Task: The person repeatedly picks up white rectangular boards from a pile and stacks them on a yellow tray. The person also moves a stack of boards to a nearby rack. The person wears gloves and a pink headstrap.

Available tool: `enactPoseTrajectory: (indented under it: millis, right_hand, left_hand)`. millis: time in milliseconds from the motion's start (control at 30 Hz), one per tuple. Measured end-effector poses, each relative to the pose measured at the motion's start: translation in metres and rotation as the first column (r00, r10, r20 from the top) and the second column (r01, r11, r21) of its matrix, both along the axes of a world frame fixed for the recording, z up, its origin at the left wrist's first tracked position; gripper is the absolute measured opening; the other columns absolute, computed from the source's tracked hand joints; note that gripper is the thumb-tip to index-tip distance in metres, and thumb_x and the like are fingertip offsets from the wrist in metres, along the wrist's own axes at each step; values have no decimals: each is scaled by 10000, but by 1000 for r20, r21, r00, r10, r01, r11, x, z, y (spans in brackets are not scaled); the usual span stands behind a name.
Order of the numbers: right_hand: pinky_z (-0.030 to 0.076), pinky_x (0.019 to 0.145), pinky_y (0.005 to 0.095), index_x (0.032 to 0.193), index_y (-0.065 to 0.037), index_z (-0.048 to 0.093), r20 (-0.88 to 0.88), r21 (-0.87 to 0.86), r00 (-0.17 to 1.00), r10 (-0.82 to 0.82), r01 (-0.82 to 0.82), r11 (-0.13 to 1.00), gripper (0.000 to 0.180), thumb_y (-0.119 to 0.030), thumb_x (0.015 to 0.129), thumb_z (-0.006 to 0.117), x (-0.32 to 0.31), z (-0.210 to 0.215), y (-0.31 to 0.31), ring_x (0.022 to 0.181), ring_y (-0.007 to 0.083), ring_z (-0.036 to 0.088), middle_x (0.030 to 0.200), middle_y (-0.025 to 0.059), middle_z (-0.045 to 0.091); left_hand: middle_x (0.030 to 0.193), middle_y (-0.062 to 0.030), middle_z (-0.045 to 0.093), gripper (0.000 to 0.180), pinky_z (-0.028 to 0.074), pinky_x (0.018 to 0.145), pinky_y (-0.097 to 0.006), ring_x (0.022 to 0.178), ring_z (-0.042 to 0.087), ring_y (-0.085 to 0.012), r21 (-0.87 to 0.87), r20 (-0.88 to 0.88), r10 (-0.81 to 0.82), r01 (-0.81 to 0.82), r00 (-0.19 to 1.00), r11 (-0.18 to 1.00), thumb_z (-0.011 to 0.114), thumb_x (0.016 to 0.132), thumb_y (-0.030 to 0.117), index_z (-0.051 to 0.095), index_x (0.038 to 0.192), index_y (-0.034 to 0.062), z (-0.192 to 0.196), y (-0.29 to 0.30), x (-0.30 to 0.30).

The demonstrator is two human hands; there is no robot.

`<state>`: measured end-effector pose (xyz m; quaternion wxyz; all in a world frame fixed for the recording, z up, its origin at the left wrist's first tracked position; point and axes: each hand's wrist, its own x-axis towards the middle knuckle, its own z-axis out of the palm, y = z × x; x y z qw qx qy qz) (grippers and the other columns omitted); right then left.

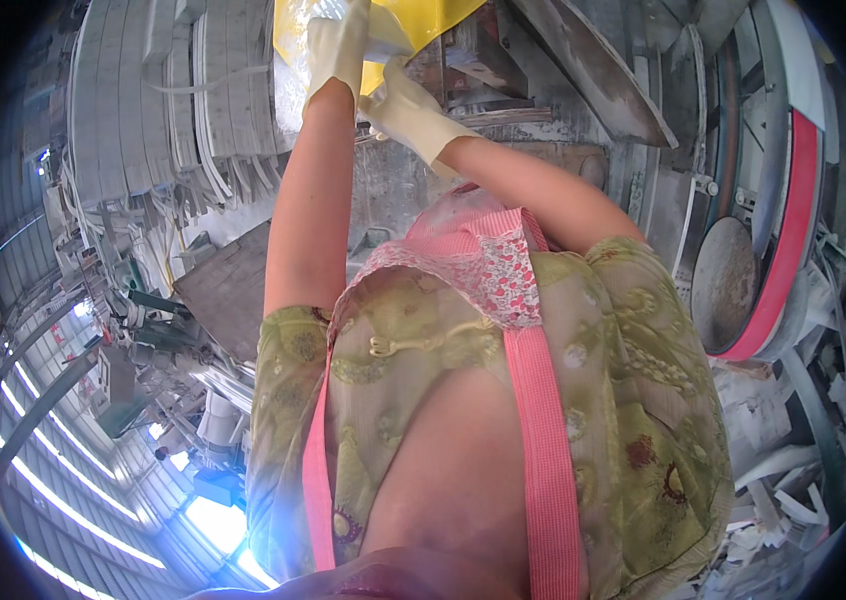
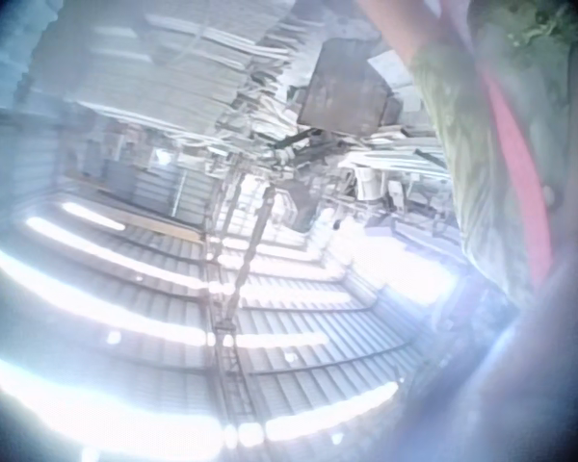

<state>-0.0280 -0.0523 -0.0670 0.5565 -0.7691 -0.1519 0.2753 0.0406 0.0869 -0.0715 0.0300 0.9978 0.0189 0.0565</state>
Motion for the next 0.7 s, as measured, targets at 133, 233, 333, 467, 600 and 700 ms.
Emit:
enactPoseTrajectory:
  millis: [133, 233, 333, 467, 600, 700]
  right_hand:
    - [502, 941, 437, 1475, 52, 255, 59, -64, 998, -20, 23, 998, 741, -378, 981, 603, -5, -23, -1, 1143, 383, 653, 1176, 265, 667]
    - [491, 950, 496, 1480, 1, 309, 462, 0, 881, -100, 113, 994, 589, -293, 1018, 528, -7, -30, 4, 1142, 348, 648, 1172, 168, 663]
    - [499, 957, 481, 1499, -12, 304, 512, -110, 857, 63, -7, 994, 580, -269, 1022, 508, -6, -22, 6, 1135, 345, 643, 1189, 149, 660]
    - [511, 934, 406, 1519, 9, 248, 131, 177, 987, -99, 75, 981, 699, -295, 978, 570, -9, 5, -5, 1117, 386, 639, 1198, 214, 656]
    - [517, 894, 416, 1539, 15, 209, 71, 153, 997, -31, 20, 988, 772, -284, 953, 613, -15, 21, -17, 1058, 387, 662, 1178, 251, 649]
    - [522, 867, 423, 1549, 18, 191, 166, 178, 984, -63, 33, 983, 816, -295, 943, 639, -18, 16, -15, 1016, 390, 673, 1162, 272, 646]
  left_hand:
    - [1161, -332, 591, 371, 470, 954, -514, 1091, 584, -472, 57, 2, -59, 59, 998, 997, 473, 1050, 210, 523, 1411, 138, -1, 0, -6]
    - [1207, -334, 582, 389, 451, 979, -518, 1130, 562, -486, 57, 80, -96, 92, 992, 994, 464, 1053, 209, 509, 1431, 129, 9, -5, -14]
    - [1282, -322, 573, 427, 435, 1008, -505, 1199, 544, -475, -97, 116, -5, 16, 993, 995, 468, 1053, 305, 531, 1417, 91, 27, -19, -17]
    - [1344, -301, 576, 635, 424, 1035, -472, 1258, 546, -420, -503, -200, 296, -357, 934, 787, 507, 1002, 500, 561, 1379, -9, 63, -36, -13]
    - [1312, -283, 617, 758, 432, 1029, -450, 1220, 583, -389, -635, -246, 295, -383, 923, 671, 548, 954, 573, 576, 1346, -76, 88, -44, -17]
    - [1305, -269, 626, 758, 459, 1020, -459, 1229, 587, -376, -595, -245, 204, -313, 948, 740, 531, 969, 586, 571, 1358, -63, 97, -41, -17]
